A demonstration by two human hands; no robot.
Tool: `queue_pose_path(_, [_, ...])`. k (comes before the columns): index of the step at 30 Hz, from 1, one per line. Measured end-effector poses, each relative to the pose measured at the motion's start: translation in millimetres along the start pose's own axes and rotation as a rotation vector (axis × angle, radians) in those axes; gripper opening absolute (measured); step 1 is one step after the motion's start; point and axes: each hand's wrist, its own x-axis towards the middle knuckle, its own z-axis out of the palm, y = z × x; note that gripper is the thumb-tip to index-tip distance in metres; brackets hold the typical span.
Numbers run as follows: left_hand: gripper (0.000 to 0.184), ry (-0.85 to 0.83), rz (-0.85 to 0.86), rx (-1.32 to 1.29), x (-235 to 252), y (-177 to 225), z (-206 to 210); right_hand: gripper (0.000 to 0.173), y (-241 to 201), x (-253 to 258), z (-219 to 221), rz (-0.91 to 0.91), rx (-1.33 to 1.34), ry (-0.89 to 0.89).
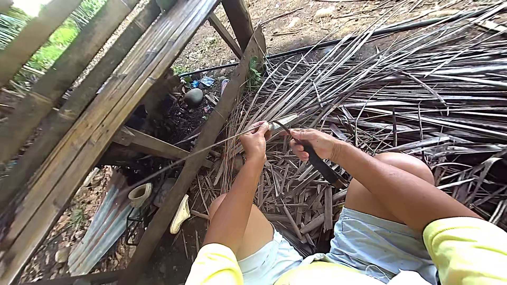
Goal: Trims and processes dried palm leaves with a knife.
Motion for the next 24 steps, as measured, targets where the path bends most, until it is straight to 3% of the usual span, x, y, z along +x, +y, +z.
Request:
queue_pose_path(5, [0.013, 0.021, -0.204, -0.119, -0.4, -1.5, 0.6, 0.049, -1.1, -0.5, -2.5, -0.061, 0.187, -0.037])
queue_pose_path(10, [0.016, -0.015, -0.323, -0.200, -9.5, -2.7, 5.8, 0.043, -5.9, 5.2, 5.1, -0.041, 0.290, 0.237])
queue_pose_path(12, [0.026, -0.093, -0.398, -0.064, -15.1, 2.2, 3.7, 0.035, -6.3, 8.2, 3.9, -0.063, 0.274, 0.315])
queue_pose_path(13, [0.041, -0.152, -0.414, 0.110, -17.9, 5.5, 2.5, 0.034, -7.9, 9.6, 2.8, -0.069, 0.271, 0.360])
queue_pose_path(14, [0.052, -0.192, -0.355, 0.325, -20.9, 7.0, 2.5, 0.032, -10.5, 10.5, 0.9, -0.067, 0.278, 0.404])
queue_pose_path(15, [0.051, -0.205, -0.184, 0.568, -24.3, 6.1, 1.8, 0.031, -13.5, 10.6, -1.5, -0.062, 0.283, 0.439])
queue_pose_path(17, [0.028, -0.138, 0.356, 0.994, -28.4, 0.3, -4.7, 0.032, -20.2, 7.9, -4.7, -0.053, 0.301, 0.494])
queue_pose_path(18, [0.026, -0.115, 0.612, 1.135, -23.6, -5.1, -10.1, 0.034, -22.9, 5.7, -5.9, -0.056, 0.313, 0.509])
queue_pose_path(19, [0.035, -0.129, 0.738, 1.249, -16.9, -7.5, -15.4, 0.034, -24.9, 3.6, -6.9, -0.069, 0.322, 0.518])
queue_pose_path(21, [0.043, -0.188, 0.669, 1.378, -6.1, -4.7, -18.6, 0.036, -29.2, 0.1, -11.3, -0.109, 0.343, 0.521])
queue_pose_path(23, [0.036, -0.324, 0.554, 1.385, -2.4, -1.6, -22.2, 0.033, -33.5, -4.0, -19.1, -0.148, 0.356, 0.528])
queue_pose_path(24, [0.032, -0.363, 0.582, 1.367, -2.4, -3.0, -23.8, 0.032, -35.7, -5.6, -21.7, -0.164, 0.345, 0.551])
